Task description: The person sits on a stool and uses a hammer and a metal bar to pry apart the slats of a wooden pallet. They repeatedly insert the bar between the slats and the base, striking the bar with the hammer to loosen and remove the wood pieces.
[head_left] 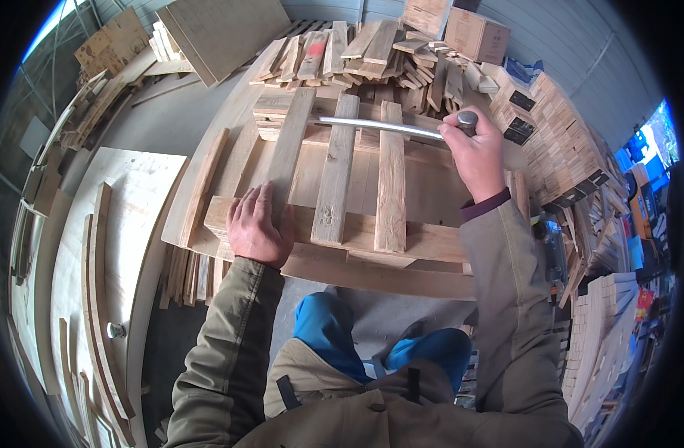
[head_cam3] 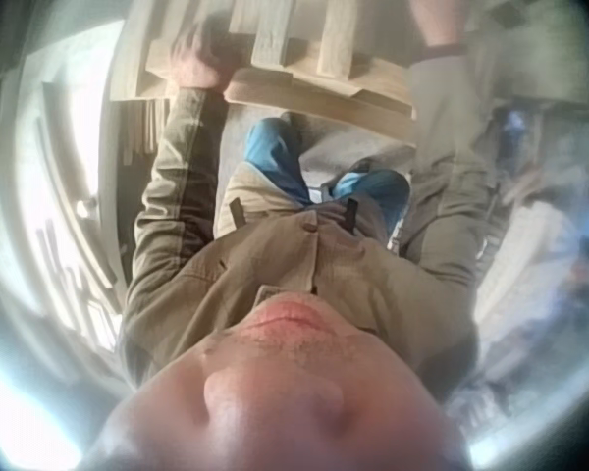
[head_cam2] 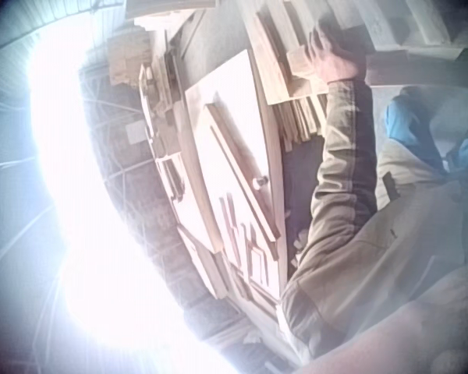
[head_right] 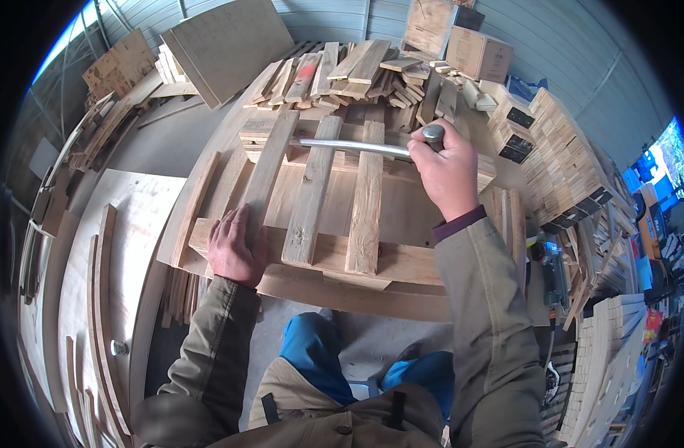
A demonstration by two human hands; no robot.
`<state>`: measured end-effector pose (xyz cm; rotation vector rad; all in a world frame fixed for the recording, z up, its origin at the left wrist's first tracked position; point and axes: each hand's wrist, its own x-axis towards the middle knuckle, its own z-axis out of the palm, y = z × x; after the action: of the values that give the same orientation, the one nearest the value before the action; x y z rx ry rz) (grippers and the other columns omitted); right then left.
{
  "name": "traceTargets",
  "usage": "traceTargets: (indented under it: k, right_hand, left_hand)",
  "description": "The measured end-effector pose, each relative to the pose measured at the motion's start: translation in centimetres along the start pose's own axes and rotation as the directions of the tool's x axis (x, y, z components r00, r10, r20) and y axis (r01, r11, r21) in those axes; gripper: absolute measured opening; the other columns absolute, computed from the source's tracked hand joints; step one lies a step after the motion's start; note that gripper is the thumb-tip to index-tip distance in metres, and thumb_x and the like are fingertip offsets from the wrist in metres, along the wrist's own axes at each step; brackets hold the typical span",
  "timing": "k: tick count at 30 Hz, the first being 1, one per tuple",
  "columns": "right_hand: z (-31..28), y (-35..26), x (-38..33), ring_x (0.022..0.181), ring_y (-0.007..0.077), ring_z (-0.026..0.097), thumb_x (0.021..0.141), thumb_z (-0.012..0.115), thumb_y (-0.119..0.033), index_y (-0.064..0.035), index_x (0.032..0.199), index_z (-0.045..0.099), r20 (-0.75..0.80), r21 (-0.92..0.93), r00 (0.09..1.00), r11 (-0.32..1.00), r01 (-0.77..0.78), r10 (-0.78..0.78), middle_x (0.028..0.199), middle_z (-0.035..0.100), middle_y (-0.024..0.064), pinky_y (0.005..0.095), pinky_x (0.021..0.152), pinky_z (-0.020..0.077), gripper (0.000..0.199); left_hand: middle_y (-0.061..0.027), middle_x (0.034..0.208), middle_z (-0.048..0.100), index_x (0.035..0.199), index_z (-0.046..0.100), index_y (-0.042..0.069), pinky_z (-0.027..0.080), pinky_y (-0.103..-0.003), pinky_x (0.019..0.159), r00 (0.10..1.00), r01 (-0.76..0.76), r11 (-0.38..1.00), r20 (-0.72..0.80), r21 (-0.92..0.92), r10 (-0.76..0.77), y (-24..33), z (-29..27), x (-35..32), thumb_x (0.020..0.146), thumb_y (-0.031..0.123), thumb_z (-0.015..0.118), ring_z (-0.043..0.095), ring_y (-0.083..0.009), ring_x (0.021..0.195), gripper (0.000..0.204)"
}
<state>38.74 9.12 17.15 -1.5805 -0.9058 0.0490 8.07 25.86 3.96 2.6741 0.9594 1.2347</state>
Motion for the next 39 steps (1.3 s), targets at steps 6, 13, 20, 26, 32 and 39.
traceTargets:
  k: [6,13,20,26,32,39]
  right_hand:
    - [-0.3,0.9,0.2,0.062,0.0021,0.047,0.091,0.071,-0.001,-0.0054,0.086,0.063,0.07,-0.121,0.95,0.943,0.31,-0.304,0.077,0.06,-0.0034,0.0253,0.056,0.0411,0.01]
    - [0.1,6.4,-1.8,0.052,0.0075,0.048,0.089,0.07,0.002,-0.0032,0.094,0.064,-0.059,0.356,0.936,0.883,-0.306,0.348,0.083,0.067,0.0054,0.0287,0.046,0.043,0.009]
    - [-0.2,7.7,-1.8,0.051,0.0069,0.045,0.092,0.068,0.002,-0.005,0.097,0.063,-0.045,0.417,0.908,0.833,-0.363,0.418,0.088,0.069,0.0079,0.029,0.049,0.0432,0.009]
    - [-0.1,8.1,-3.0,0.052,0.0097,0.045,0.094,0.067,0.0,-0.0072,0.099,0.061,-0.017,0.523,0.833,0.715,-0.464,0.552,0.091,0.067,0.0072,0.0331,0.053,0.0439,0.011]
    - [-0.5,4.6,-3.0,0.049,0.0055,0.046,0.091,0.068,0.003,-0.0048,0.095,0.064,-0.061,0.415,0.924,0.852,-0.321,0.378,0.082,0.068,0.0052,0.0273,0.048,0.0413,0.01]
    - [-2.8,0.0,-6.6,0.051,0.0054,0.049,0.091,0.071,0.003,-0.0027,0.095,0.064,-0.028,0.295,0.963,0.923,-0.249,0.269,0.083,0.07,0.0074,0.0248,0.046,0.0414,0.009]
  left_hand:
    - [-0.0194,0.125,0.07,0.132,0.065,0.002,0.045,-0.052,0.107,1.0,-0.008,1.0,-0.009,-0.011,0.008,-0.1,0.2,0.1,0.09,0.03,0.072,0.066,-0.0377,0.119,0.05]
    - [-0.0208,0.127,0.07,0.131,0.064,0.0,0.046,-0.052,0.107,1.0,-0.001,1.0,-0.003,-0.004,0.001,0.1,-0.3,-0.2,0.089,0.027,0.072,0.065,-0.0381,0.12,0.051]
    - [-0.0192,0.126,0.069,0.133,0.062,0.001,0.045,-0.052,0.107,1.0,0.004,1.0,-0.013,-0.023,-0.004,0.3,-0.4,0.1,0.089,0.028,0.073,0.065,-0.0364,0.12,0.053]
    - [-0.0208,0.126,0.069,0.133,0.063,0.001,0.045,-0.052,0.109,0.999,0.048,0.998,0.011,-0.036,-0.048,0.3,-0.7,0.0,0.088,0.028,0.073,0.065,-0.0382,0.119,0.053]
    - [-0.0196,0.125,0.07,0.133,0.064,0.003,0.045,-0.054,0.109,0.998,0.065,0.997,0.008,-0.044,-0.064,0.3,-0.5,0.1,0.088,0.029,0.072,0.066,-0.0377,0.119,0.052]
    - [-0.0191,0.124,0.07,0.132,0.064,0.004,0.045,-0.053,0.109,0.996,0.085,0.995,0.009,-0.051,-0.084,0.6,-0.8,0.2,0.087,0.032,0.073,0.066,-0.0364,0.118,0.053]
